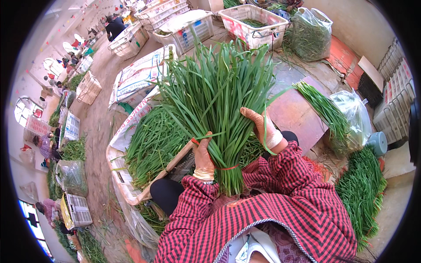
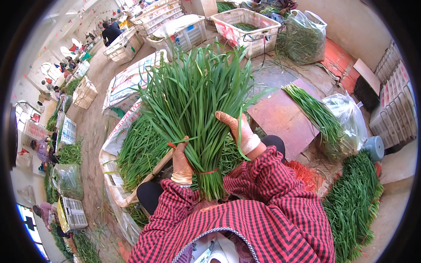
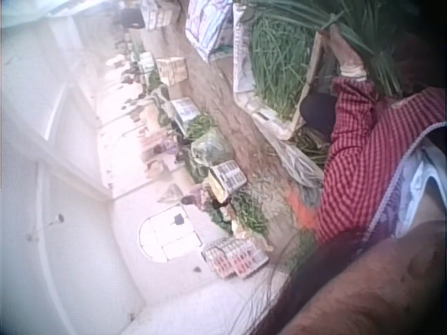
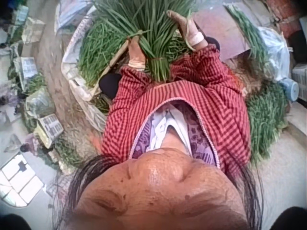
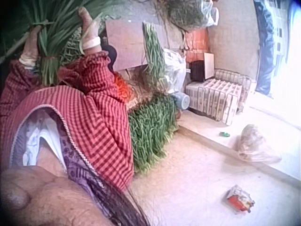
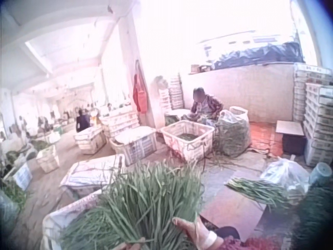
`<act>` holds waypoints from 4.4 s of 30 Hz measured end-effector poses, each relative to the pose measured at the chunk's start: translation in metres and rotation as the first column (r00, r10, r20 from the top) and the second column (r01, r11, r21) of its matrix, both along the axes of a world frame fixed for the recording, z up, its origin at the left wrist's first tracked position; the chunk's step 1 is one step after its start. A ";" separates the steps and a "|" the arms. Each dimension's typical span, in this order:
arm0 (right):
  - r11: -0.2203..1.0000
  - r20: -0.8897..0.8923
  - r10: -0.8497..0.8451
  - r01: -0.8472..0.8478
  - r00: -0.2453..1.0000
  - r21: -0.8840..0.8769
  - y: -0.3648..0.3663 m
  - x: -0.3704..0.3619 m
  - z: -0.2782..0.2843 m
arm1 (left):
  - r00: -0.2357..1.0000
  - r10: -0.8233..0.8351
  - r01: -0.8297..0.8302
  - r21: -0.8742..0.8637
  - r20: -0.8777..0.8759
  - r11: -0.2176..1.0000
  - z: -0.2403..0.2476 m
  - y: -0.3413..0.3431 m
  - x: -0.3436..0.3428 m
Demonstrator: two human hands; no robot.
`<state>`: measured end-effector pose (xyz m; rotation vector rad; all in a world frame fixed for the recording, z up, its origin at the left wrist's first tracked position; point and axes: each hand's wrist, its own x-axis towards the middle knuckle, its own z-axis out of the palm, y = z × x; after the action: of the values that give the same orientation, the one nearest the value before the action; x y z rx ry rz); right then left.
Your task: The person sorts through green onions by hand, removing damaged leaves, and then bundles them together by tying a red string around a large bunch.
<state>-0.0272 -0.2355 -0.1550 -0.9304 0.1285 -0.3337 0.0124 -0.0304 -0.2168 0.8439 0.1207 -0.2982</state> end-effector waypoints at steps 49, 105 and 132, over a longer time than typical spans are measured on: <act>0.984 0.421 -0.066 0.129 0.905 -0.125 -0.056 -0.041 0.108 | 0.906 0.357 -0.413 0.296 0.226 0.861 -0.040 0.043 0.054; 0.990 0.079 -0.105 0.097 0.991 0.098 -0.108 -0.085 -0.064 | 0.955 -0.293 0.295 -0.104 0.031 0.950 0.098 -0.074 0.020; -0.209 -0.093 -0.968 0.952 -0.234 -0.223 -0.195 -0.558 0.006 | 0.405 -0.913 0.913 -0.038 -0.049 0.407 0.029 -0.163 0.047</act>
<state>-0.5854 -0.4309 -0.1495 -0.6981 1.2218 -1.8524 0.0597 -0.1937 -0.1882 0.8248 -0.3280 -1.4025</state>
